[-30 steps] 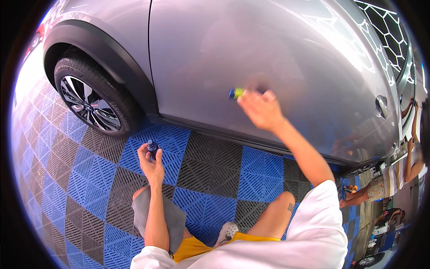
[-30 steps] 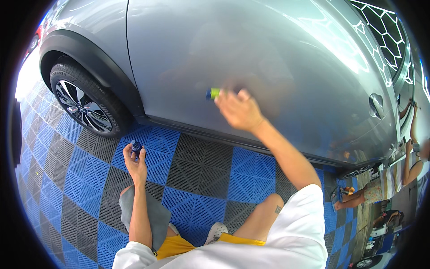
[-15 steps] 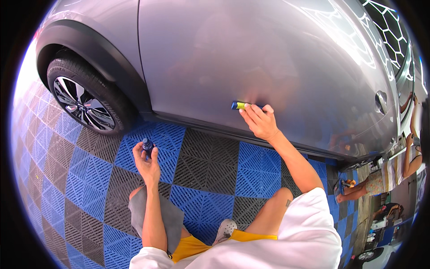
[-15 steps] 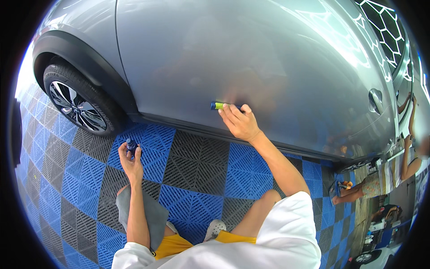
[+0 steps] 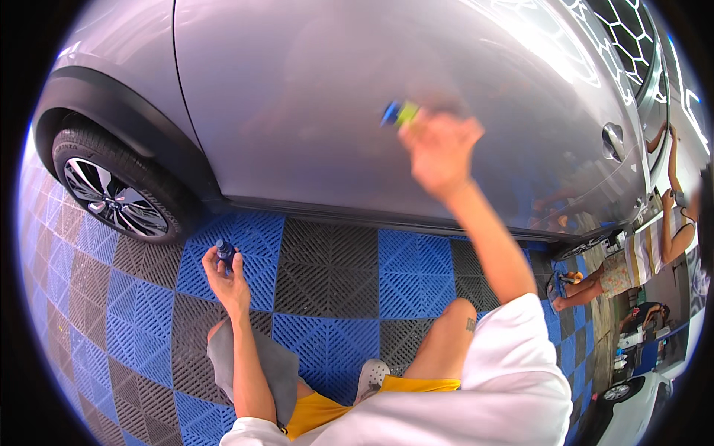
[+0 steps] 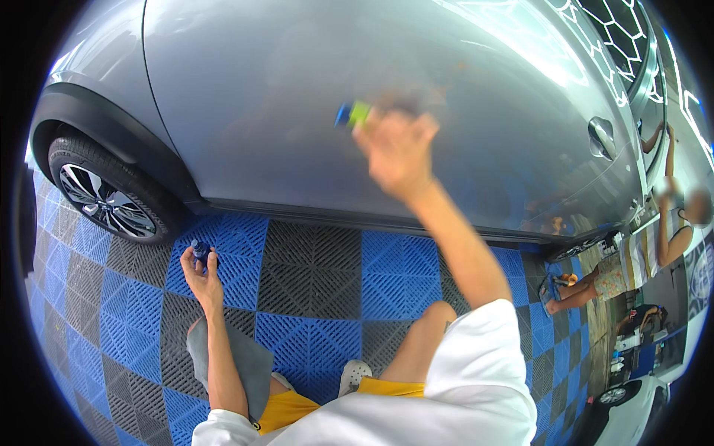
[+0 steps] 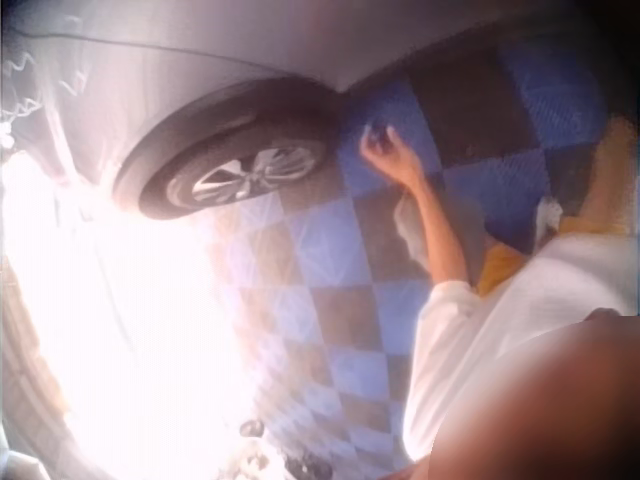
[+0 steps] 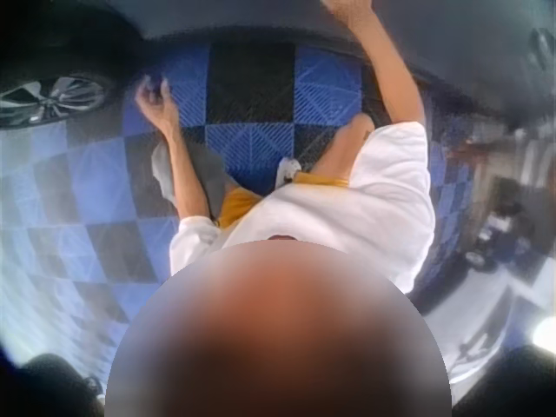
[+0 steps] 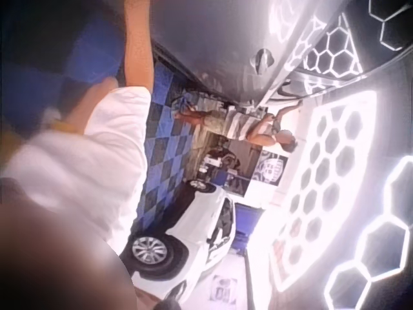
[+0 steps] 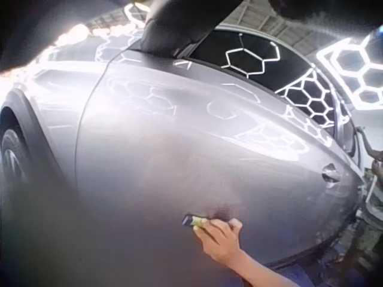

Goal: The person applies a liquid coating to the side panel of a silver car using a small applicator pad. They repeatedly dispense liquid from a bottle onto the pad and spread it across the door and fender area in smooth strokes.

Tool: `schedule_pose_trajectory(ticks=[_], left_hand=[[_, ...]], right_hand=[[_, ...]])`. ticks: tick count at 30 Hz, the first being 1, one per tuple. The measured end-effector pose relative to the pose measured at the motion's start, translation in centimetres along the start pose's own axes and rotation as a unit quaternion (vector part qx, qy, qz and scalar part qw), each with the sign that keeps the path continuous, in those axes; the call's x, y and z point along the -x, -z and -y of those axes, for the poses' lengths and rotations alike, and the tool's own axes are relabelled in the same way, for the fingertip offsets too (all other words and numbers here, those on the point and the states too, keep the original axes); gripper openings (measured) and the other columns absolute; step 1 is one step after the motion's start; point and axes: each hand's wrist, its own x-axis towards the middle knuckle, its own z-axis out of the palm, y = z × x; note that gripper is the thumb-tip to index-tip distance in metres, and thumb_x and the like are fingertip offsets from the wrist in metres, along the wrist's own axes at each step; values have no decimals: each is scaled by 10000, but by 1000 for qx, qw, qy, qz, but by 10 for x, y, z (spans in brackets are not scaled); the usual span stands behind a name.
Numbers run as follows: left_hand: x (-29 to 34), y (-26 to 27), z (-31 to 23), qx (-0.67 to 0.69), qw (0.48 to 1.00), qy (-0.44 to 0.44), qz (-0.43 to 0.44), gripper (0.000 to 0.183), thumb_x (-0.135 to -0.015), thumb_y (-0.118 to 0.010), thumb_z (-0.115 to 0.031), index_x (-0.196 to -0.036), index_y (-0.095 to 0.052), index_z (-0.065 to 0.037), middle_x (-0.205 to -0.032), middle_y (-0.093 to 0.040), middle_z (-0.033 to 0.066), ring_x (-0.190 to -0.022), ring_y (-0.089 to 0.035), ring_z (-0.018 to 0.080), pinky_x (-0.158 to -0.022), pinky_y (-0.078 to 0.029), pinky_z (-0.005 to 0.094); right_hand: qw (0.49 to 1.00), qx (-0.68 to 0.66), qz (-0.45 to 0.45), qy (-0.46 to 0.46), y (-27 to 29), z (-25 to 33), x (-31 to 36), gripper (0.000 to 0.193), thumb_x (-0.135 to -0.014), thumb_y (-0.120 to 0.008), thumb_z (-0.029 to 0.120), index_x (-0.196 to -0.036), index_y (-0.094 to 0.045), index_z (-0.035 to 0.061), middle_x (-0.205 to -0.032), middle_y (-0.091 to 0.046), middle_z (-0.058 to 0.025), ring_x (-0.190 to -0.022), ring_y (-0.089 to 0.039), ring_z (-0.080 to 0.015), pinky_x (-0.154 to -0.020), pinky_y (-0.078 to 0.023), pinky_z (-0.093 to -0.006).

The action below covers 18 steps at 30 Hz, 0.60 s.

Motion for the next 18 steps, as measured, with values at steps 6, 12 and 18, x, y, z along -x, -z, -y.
schedule_pose_trajectory(ticks=[6,12,18], left_hand=[[2,1,-1,21,1000,-3,3,457,-1003,-723,-35,-1375,-461,6,-1267,-557,120,-1152,-627,210,-990,-532,315],[1,6,1,5,1000,1,9,458,-1005,-710,-13,-1386,-456,12,-1276,-547,117,-1160,-638,212,-997,-536,312],[5,18,-3,4,999,-8,31,443,-1007,-691,12,-1384,-459,17,-1269,-559,117,-1157,-642,214,-1022,-528,325]], right_hand=[[985,-4,133,113,18,12,91,308,-818,-783,116,-1125,-792,147,-1193,-746,-33,-1020,-675,-178,-844,-352,-386],[995,103,-7,9,43,-106,-65,218,-845,-830,76,-1026,-822,196,-1181,-759,15,-1035,-668,-209,-963,-376,-410],[996,76,-46,-11,34,-96,-40,230,-823,-834,78,-1032,-816,172,-1162,-748,8,-1011,-663,-201,-941,-353,-388]])
